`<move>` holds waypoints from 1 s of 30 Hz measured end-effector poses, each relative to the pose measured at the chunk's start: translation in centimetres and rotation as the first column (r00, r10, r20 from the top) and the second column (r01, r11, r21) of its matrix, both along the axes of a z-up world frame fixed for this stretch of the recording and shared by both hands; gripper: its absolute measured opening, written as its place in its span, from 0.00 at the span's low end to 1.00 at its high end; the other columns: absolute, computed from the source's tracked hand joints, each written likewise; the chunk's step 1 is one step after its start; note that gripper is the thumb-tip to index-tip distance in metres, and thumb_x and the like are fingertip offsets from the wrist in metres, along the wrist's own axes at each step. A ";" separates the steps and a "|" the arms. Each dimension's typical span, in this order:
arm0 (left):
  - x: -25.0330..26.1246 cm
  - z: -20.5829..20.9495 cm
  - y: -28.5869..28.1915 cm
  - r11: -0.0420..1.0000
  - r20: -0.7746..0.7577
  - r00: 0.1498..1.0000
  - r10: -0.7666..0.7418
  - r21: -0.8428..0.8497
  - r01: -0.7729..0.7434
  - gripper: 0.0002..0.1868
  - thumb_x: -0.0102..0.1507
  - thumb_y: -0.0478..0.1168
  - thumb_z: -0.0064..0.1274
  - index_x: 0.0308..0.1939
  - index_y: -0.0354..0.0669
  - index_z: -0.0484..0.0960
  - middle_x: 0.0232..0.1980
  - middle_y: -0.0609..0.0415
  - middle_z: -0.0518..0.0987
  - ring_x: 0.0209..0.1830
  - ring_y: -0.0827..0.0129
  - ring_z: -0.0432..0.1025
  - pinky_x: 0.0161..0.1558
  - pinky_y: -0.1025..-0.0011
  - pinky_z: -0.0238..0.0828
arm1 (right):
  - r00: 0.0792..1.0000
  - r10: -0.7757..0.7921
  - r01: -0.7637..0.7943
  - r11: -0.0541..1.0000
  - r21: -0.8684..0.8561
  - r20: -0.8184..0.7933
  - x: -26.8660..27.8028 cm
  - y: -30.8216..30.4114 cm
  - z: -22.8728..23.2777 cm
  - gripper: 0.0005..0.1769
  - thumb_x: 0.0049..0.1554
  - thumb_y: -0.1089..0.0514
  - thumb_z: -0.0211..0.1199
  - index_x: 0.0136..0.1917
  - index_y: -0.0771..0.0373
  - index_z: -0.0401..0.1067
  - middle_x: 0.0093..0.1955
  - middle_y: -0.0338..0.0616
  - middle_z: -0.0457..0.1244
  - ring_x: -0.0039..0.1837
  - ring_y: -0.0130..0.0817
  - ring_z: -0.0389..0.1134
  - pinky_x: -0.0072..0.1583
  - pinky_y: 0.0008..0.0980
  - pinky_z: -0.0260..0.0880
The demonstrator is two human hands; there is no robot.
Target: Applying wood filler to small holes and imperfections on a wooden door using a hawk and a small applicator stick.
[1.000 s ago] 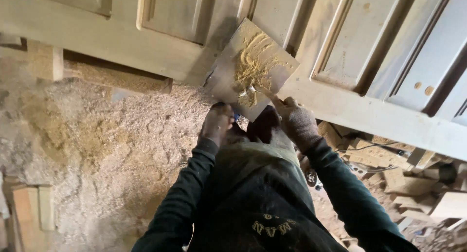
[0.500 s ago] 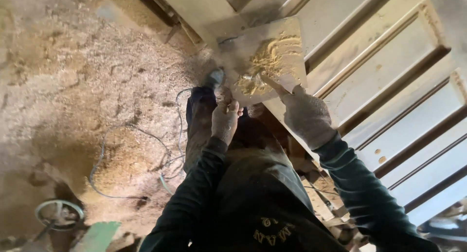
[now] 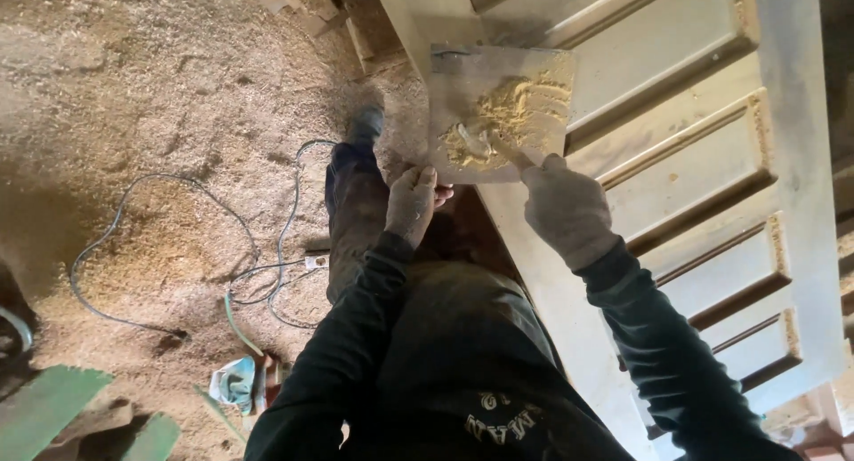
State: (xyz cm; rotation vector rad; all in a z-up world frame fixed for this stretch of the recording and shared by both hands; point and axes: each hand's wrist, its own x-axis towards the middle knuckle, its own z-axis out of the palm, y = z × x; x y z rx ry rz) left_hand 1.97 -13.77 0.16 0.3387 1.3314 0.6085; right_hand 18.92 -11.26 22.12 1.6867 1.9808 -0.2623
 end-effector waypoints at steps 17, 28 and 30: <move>1.7 -0.6 -0.6 0.997 -0.034 0.996 0.083 0.005 -0.083 0.16 0.73 0.48 0.42 0.55 0.42 0.79 0.35 0.44 0.85 0.30 0.67 0.82 0.37 0.72 0.81 | 0.998 -0.011 0.026 0.971 0.238 -0.061 0.9 -4.0 -3.2 0.31 0.41 0.53 0.68 0.61 0.45 0.77 0.46 0.36 0.61 0.40 0.34 0.72 0.35 0.34 0.75; 1.3 2.0 0.2 0.993 -0.018 0.995 0.094 0.074 -0.093 0.23 0.74 0.44 0.43 0.72 0.41 0.69 0.53 0.38 0.82 0.39 0.65 0.82 0.50 0.61 0.83 | 0.966 0.221 -0.127 0.855 0.502 -0.132 4.4 -10.5 -16.5 0.35 0.50 0.52 0.63 0.72 0.47 0.70 0.51 0.38 0.63 0.40 0.37 0.69 0.37 0.35 0.74; 1.3 1.3 -0.1 0.994 -0.027 0.997 0.077 0.086 -0.074 0.24 0.75 0.44 0.42 0.74 0.42 0.68 0.55 0.38 0.82 0.41 0.62 0.83 0.52 0.58 0.81 | 0.968 0.208 -0.106 0.845 0.525 -0.139 5.3 -9.9 -17.3 0.33 0.54 0.53 0.61 0.74 0.49 0.69 0.50 0.40 0.63 0.40 0.39 0.69 0.38 0.35 0.74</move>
